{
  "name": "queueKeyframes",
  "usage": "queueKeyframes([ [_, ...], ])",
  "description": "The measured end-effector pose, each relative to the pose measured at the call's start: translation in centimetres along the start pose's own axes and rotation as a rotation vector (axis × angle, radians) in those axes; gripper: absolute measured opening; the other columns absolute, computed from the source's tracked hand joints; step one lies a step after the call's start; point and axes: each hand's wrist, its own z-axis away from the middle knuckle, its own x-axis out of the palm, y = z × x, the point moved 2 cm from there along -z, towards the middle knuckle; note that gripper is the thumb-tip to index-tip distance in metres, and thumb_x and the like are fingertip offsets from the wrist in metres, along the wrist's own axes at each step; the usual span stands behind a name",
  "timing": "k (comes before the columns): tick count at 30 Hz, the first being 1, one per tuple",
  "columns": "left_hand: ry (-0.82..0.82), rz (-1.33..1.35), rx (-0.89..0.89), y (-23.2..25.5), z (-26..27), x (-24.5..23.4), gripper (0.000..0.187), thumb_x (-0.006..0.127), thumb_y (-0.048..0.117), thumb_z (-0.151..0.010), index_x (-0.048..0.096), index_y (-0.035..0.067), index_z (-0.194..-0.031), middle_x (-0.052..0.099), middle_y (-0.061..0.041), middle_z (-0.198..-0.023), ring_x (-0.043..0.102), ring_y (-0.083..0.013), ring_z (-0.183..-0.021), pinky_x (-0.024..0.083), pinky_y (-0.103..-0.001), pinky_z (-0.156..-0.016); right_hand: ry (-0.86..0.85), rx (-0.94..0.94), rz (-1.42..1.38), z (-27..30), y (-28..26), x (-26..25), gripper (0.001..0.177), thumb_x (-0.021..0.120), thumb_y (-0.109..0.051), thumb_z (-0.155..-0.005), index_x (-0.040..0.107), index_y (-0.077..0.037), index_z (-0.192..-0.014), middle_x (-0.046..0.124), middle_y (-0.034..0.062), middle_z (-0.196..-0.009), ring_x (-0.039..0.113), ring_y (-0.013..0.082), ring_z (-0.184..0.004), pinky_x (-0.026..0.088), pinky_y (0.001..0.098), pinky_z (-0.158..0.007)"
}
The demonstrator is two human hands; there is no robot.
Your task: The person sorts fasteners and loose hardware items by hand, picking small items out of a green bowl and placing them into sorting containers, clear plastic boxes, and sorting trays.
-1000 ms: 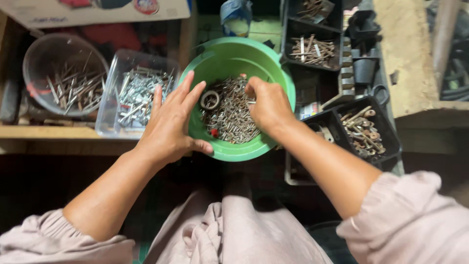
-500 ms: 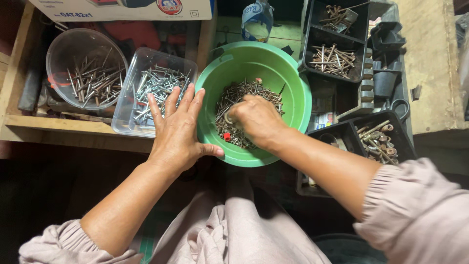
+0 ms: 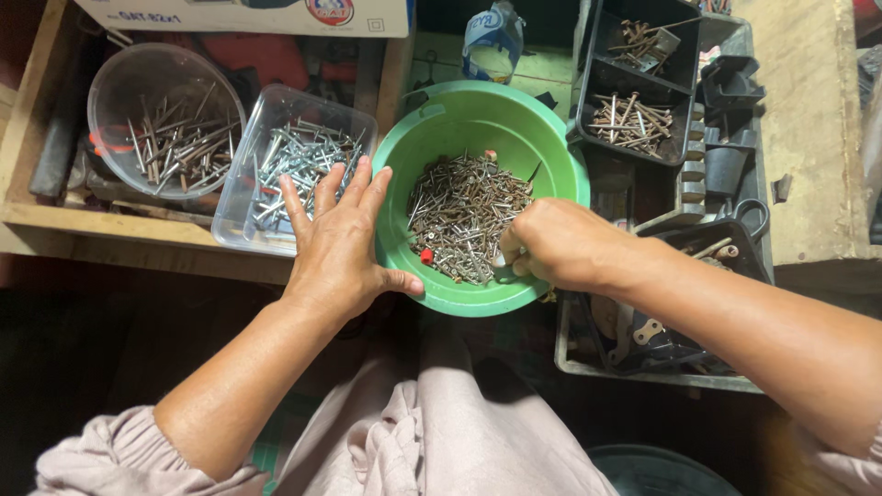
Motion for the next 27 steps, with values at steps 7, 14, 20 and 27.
queueKeyframes([
  [7,-0.005,-0.008,-0.017,0.0,0.0,0.2,0.149,0.100,0.051,-0.028,0.036,0.010,-0.156,0.031,-0.017,-0.165,0.021,-0.0377,-0.149,-0.007,-0.069,-0.115,0.181,-0.054,-0.215,-1.7,0.3,2.9,0.017,0.070,-0.005,-0.080,0.079,-0.009,-0.094,0.077,0.0134,-0.081,0.077,0.0256,-0.077,0.060,0.0375,-0.073],
  [14,-0.007,-0.004,-0.017,-0.1,-0.2,0.3,0.149,0.100,0.051,-0.028,0.036,0.011,-0.157,0.030,-0.018,-0.165,0.020,-0.0375,-0.149,-0.007,-0.068,-0.116,0.471,-0.094,0.002,-4.1,1.4,3.7,0.013,0.072,0.000,-0.073,0.080,-0.006,-0.081,0.076,0.0157,-0.083,0.073,0.0328,-0.081,0.058,0.0435,-0.076],
  [20,-0.006,0.018,-0.029,-0.1,-0.1,0.4,0.148,0.100,0.049,-0.029,0.035,0.011,-0.157,0.030,-0.018,-0.160,0.020,-0.0375,-0.149,-0.007,-0.067,-0.116,0.513,0.097,0.096,-4.2,0.3,2.1,0.006,0.079,-0.009,-0.074,0.078,-0.007,-0.080,0.071,0.0216,-0.078,0.071,0.0380,-0.078,0.056,0.0467,-0.075],
  [27,-0.032,0.023,-0.053,0.1,-0.1,0.1,0.147,0.101,0.046,-0.032,0.033,0.012,-0.158,0.028,-0.016,-0.161,0.019,-0.0374,-0.150,-0.006,-0.065,-0.117,0.688,-0.083,-0.198,-7.6,-2.2,0.8,0.018,0.079,-0.003,-0.074,0.076,-0.012,-0.089,0.066,0.0134,-0.083,0.068,0.0323,-0.083,0.056,0.0433,-0.074],
])
